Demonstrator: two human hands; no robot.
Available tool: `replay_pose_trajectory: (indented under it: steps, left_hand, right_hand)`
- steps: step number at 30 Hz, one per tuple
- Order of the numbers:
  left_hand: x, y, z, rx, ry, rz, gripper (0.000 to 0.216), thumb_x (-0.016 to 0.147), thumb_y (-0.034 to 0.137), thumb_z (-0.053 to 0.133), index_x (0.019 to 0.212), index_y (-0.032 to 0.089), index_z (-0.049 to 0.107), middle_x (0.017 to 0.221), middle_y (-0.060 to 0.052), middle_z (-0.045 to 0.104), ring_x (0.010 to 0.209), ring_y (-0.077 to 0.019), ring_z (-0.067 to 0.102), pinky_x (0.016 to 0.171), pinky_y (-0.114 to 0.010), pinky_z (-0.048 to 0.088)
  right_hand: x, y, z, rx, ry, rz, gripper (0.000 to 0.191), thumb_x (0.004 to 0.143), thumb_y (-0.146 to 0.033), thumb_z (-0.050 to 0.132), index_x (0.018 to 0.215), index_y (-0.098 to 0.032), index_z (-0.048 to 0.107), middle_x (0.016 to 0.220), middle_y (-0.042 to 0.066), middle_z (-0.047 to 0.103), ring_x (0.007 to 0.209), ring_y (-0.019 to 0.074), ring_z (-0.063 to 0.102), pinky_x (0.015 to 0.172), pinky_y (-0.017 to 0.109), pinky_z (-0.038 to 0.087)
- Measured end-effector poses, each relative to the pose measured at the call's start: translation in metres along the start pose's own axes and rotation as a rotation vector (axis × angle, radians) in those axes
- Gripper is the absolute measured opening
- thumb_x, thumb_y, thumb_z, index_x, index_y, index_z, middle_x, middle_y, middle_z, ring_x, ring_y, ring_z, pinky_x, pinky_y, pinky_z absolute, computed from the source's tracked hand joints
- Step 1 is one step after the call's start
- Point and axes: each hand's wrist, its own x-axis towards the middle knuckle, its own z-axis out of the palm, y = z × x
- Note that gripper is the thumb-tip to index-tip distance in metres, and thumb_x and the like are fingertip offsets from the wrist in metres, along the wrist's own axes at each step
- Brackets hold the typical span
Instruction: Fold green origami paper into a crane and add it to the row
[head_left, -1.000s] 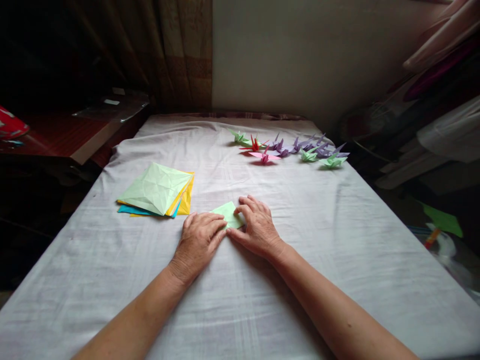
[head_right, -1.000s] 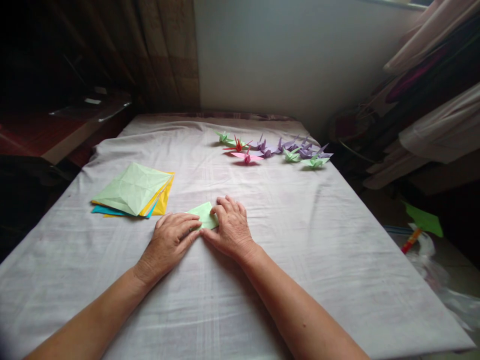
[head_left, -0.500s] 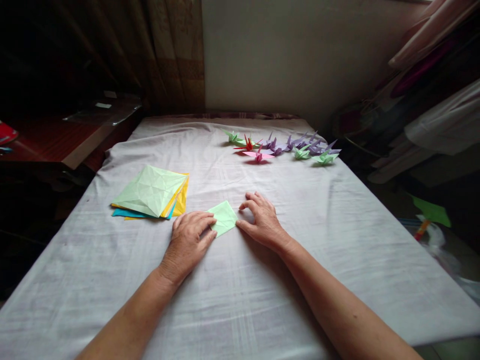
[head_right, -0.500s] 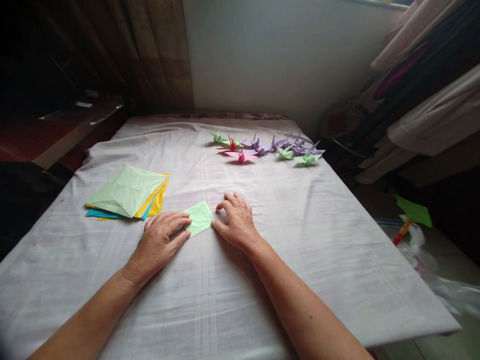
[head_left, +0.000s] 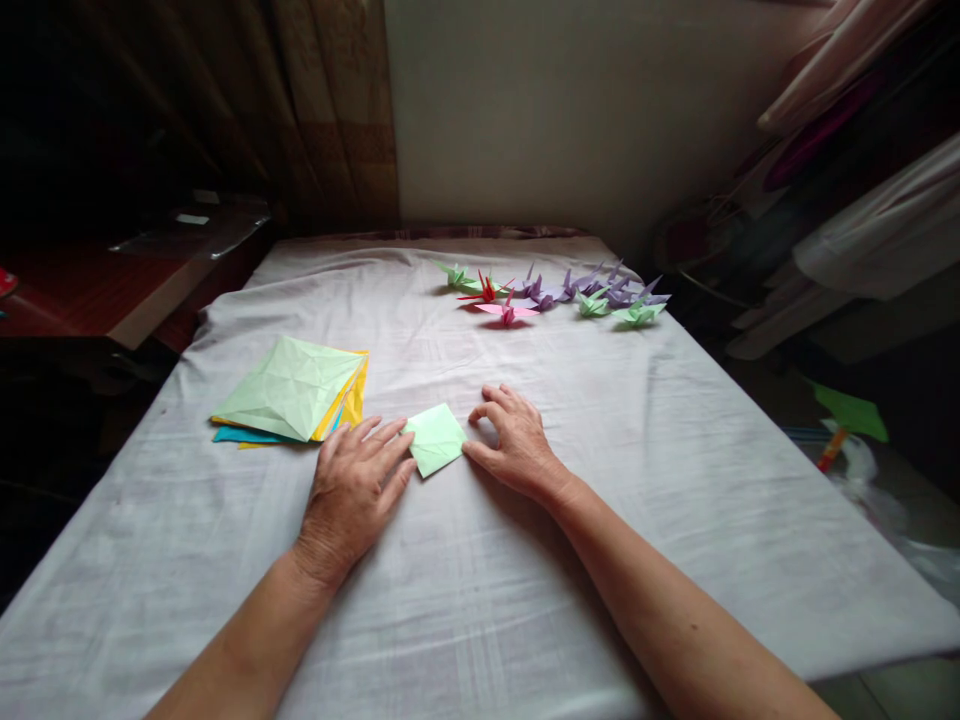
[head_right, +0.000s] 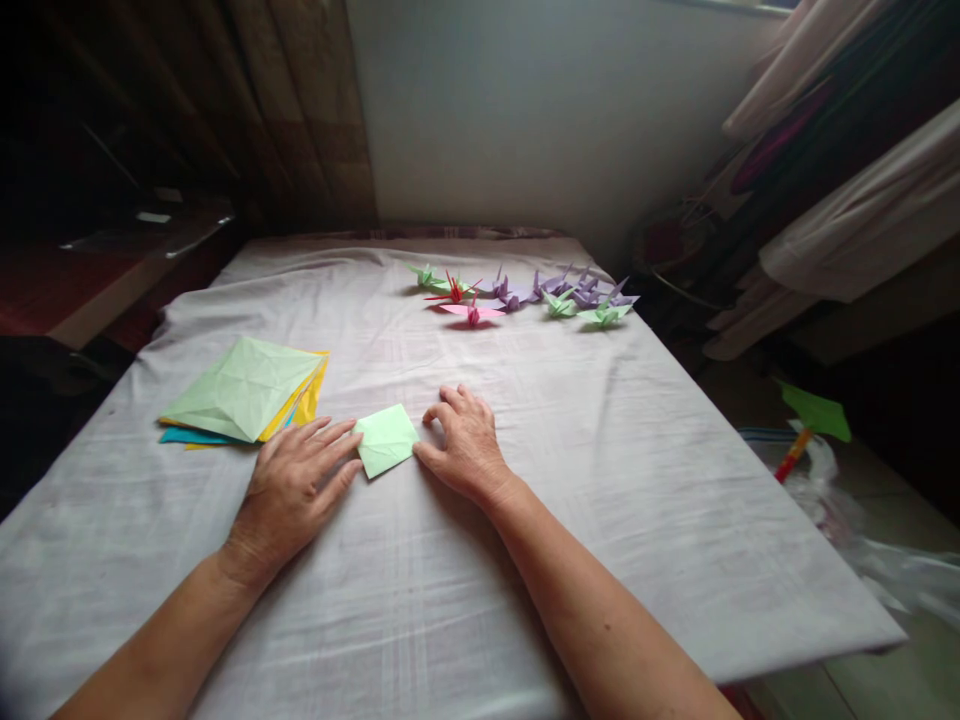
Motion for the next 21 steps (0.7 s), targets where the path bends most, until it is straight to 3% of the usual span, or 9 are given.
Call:
replay_pose_trajectory:
  steps: [3,6,12,17,21]
  left_hand:
    - [-0.002,0.014,0.001,-0.063,-0.128,0.115,0.037,0.098,0.039,0.049,0.128,0.022,0.062,0.133,-0.005,0.065,0.130,-0.0319,0.051,0.113,-0.057,0.024]
    - [-0.004,0.020,0.000,-0.062,-0.208,0.105,0.041,0.097,0.042,0.052,0.133,0.025,0.058,0.137,-0.004,0.062,0.135,-0.0323,0.047,0.116,-0.059,0.017]
    - [-0.013,0.000,-0.007,0.018,-0.311,0.139,0.052,0.093,0.044,0.056,0.143,0.031,0.049,0.147,-0.006,0.052,0.138,-0.0348,0.042,0.115,-0.062,0.014]
    - [-0.020,-0.012,-0.007,0.056,-0.325,0.139,0.062,0.089,0.050,0.059,0.147,0.035,0.042,0.152,-0.006,0.045,0.139,-0.0362,0.041,0.115,-0.062,0.013]
    - [-0.019,-0.016,-0.001,0.052,-0.274,0.102,0.067,0.090,0.052,0.056,0.150,0.027,0.038,0.148,-0.006,0.051,0.139,-0.0327,0.041,0.118,-0.056,0.014]
  right_hand:
    - [0.000,0.000,0.000,-0.004,0.011,-0.009,0.028,0.075,-0.029,0.073,0.100,-0.022,0.066,0.142,0.012,0.052,0.141,0.0376,0.036,0.112,0.054,0.026]
    - [0.000,0.001,0.000,-0.005,0.005,-0.012,0.028,0.075,-0.029,0.073,0.100,-0.021,0.066,0.142,0.012,0.052,0.141,0.0373,0.035,0.113,0.054,0.026]
    - [0.000,0.001,0.000,-0.003,-0.002,-0.002,0.027,0.075,-0.029,0.073,0.100,-0.022,0.066,0.144,0.012,0.051,0.142,0.0372,0.034,0.112,0.055,0.026]
    - [-0.001,-0.001,0.000,0.009,-0.001,-0.002,0.026,0.075,-0.027,0.073,0.100,-0.023,0.065,0.142,0.011,0.052,0.142,0.0354,0.035,0.112,0.054,0.026]
    - [0.000,-0.001,-0.001,0.003,-0.015,0.007,0.027,0.075,-0.026,0.073,0.101,-0.022,0.065,0.143,0.012,0.052,0.142,0.0349,0.034,0.113,0.053,0.024]
